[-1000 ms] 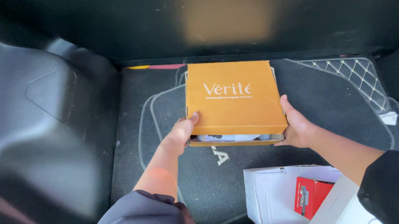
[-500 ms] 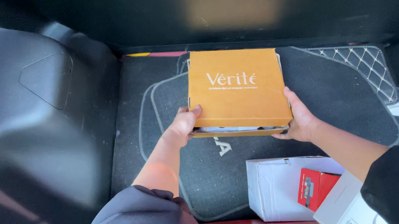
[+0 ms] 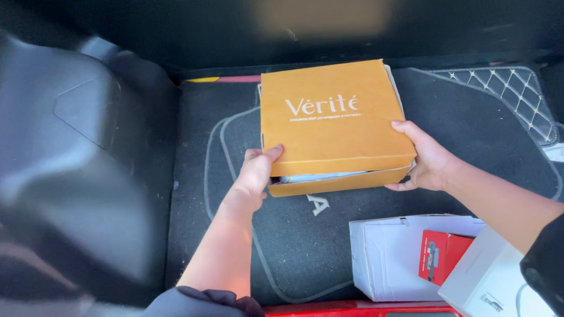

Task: The person takes boxes and paper bags out of the open trunk of a red car one at a time and stacks them on the tiled steps in front of the house. They carry each box by hand from the trunk to the steps and reach back into the trunk for the next item.

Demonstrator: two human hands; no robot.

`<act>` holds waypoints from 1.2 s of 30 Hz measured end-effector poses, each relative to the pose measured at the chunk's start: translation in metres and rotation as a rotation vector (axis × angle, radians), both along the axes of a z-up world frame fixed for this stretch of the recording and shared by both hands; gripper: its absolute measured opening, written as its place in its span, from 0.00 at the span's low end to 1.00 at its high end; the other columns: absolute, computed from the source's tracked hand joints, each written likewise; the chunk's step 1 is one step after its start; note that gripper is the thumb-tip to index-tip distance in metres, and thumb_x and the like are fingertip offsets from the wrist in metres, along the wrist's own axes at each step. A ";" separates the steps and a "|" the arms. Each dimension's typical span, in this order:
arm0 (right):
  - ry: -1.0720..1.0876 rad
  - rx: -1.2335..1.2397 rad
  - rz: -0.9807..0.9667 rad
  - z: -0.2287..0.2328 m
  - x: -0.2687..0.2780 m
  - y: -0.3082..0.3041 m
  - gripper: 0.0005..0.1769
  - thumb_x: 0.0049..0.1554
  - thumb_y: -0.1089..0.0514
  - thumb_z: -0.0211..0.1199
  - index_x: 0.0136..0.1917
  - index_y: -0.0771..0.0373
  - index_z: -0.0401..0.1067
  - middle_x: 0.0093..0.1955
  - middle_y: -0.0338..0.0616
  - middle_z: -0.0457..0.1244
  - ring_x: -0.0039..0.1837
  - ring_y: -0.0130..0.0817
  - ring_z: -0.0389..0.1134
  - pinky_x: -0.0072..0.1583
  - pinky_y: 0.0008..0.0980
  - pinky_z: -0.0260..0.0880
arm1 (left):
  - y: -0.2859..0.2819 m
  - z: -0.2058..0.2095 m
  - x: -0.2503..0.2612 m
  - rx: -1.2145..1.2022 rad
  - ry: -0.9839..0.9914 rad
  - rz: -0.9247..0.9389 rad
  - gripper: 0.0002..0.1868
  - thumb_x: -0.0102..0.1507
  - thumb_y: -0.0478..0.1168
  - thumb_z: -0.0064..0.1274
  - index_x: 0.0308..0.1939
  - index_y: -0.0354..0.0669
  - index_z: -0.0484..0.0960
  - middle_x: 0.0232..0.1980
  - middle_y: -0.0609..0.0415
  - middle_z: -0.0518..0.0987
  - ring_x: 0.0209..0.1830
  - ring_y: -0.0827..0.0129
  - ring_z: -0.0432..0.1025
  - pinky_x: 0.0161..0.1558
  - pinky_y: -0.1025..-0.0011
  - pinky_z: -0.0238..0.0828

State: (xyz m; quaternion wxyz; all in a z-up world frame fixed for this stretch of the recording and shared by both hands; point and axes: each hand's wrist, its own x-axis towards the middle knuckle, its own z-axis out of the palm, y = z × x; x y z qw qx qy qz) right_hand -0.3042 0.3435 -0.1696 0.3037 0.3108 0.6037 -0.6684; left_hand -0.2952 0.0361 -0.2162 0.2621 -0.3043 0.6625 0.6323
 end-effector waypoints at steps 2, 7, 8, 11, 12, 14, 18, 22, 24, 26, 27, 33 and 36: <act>0.021 -0.005 -0.005 0.013 0.006 0.001 0.37 0.53 0.31 0.53 0.71 0.44 0.63 0.72 0.43 0.59 0.73 0.44 0.58 0.65 0.65 0.60 | 0.005 0.016 0.006 0.069 0.070 0.050 0.35 0.57 0.61 0.53 0.62 0.53 0.60 0.67 0.49 0.71 0.66 0.52 0.67 0.67 0.37 0.49; 0.082 -0.028 -0.004 0.050 0.020 0.009 0.35 0.54 0.31 0.51 0.71 0.44 0.64 0.71 0.43 0.60 0.71 0.44 0.60 0.62 0.63 0.61 | 0.013 0.051 0.015 0.284 0.262 0.186 0.38 0.55 0.61 0.58 0.56 0.46 0.57 0.61 0.40 0.71 0.62 0.54 0.70 0.60 0.44 0.70; 0.098 -0.031 0.007 0.058 0.023 0.012 0.35 0.54 0.31 0.51 0.70 0.44 0.64 0.71 0.43 0.60 0.71 0.44 0.60 0.61 0.62 0.61 | 0.014 0.058 0.017 0.298 0.290 0.196 0.39 0.56 0.63 0.58 0.57 0.45 0.57 0.62 0.39 0.71 0.62 0.54 0.70 0.59 0.46 0.70; 0.124 -0.036 0.001 0.078 0.033 0.017 0.35 0.54 0.31 0.51 0.70 0.44 0.64 0.70 0.42 0.61 0.70 0.44 0.61 0.60 0.61 0.62 | 0.016 0.079 0.025 0.348 0.326 0.228 0.43 0.55 0.67 0.57 0.58 0.43 0.58 0.62 0.38 0.72 0.63 0.56 0.71 0.58 0.48 0.71; 0.129 -0.039 -0.007 0.085 0.038 0.019 0.35 0.54 0.31 0.51 0.70 0.44 0.64 0.70 0.42 0.61 0.70 0.44 0.61 0.60 0.61 0.62 | 0.017 0.088 0.028 0.365 0.331 0.240 0.44 0.55 0.69 0.57 0.58 0.42 0.58 0.62 0.39 0.72 0.63 0.56 0.71 0.58 0.48 0.71; 0.157 -0.043 0.004 0.098 0.048 0.024 0.35 0.54 0.31 0.51 0.70 0.44 0.64 0.70 0.43 0.61 0.69 0.44 0.61 0.60 0.61 0.62 | 0.018 0.104 0.037 0.326 0.315 0.206 0.47 0.52 0.71 0.56 0.60 0.44 0.57 0.62 0.40 0.72 0.62 0.56 0.70 0.57 0.47 0.71; 0.208 -0.041 0.039 0.127 0.062 0.033 0.35 0.53 0.30 0.51 0.70 0.44 0.65 0.70 0.44 0.61 0.69 0.43 0.61 0.60 0.63 0.62 | 0.021 0.133 0.058 0.271 0.342 0.139 0.51 0.48 0.74 0.55 0.62 0.44 0.62 0.61 0.41 0.73 0.62 0.55 0.70 0.55 0.50 0.70; 0.261 -0.028 0.064 0.151 0.077 0.036 0.38 0.53 0.31 0.50 0.72 0.45 0.63 0.72 0.49 0.60 0.71 0.47 0.60 0.63 0.67 0.62 | 0.023 0.159 0.080 0.210 0.391 0.128 0.54 0.48 0.73 0.57 0.65 0.41 0.63 0.63 0.37 0.75 0.65 0.53 0.70 0.58 0.46 0.66; 0.286 -0.046 0.091 0.164 0.086 0.037 0.40 0.52 0.30 0.50 0.73 0.47 0.62 0.73 0.51 0.59 0.73 0.50 0.60 0.64 0.70 0.62 | 0.021 0.174 0.090 0.228 0.458 0.079 0.57 0.45 0.73 0.58 0.67 0.37 0.68 0.64 0.35 0.77 0.66 0.50 0.71 0.59 0.45 0.67; 0.305 -0.030 0.102 0.175 0.094 0.034 0.41 0.52 0.30 0.49 0.75 0.47 0.60 0.74 0.54 0.58 0.74 0.54 0.59 0.65 0.74 0.61 | 0.019 0.188 0.102 0.182 0.410 0.097 0.61 0.47 0.72 0.57 0.75 0.47 0.52 0.71 0.39 0.64 0.72 0.49 0.59 0.65 0.42 0.58; 0.314 -0.021 0.105 0.180 0.099 0.034 0.42 0.52 0.30 0.49 0.76 0.46 0.59 0.74 0.55 0.58 0.75 0.56 0.58 0.65 0.76 0.61 | 0.018 0.194 0.108 0.160 0.384 0.104 0.64 0.48 0.72 0.57 0.79 0.52 0.44 0.75 0.41 0.58 0.75 0.49 0.53 0.67 0.41 0.53; 0.327 0.000 0.106 0.207 0.127 0.030 0.43 0.54 0.28 0.49 0.79 0.41 0.53 0.75 0.60 0.55 0.76 0.66 0.58 0.63 0.83 0.61 | 0.021 0.222 0.147 0.145 0.415 0.066 0.62 0.46 0.71 0.54 0.78 0.56 0.49 0.74 0.44 0.63 0.75 0.50 0.57 0.66 0.41 0.53; 0.343 -0.062 0.140 0.215 0.138 0.028 0.46 0.53 0.24 0.49 0.78 0.45 0.55 0.76 0.60 0.56 0.75 0.66 0.58 0.63 0.83 0.60 | 0.019 0.230 0.164 0.160 0.444 0.078 0.59 0.45 0.70 0.55 0.77 0.57 0.54 0.72 0.46 0.68 0.73 0.52 0.61 0.65 0.42 0.55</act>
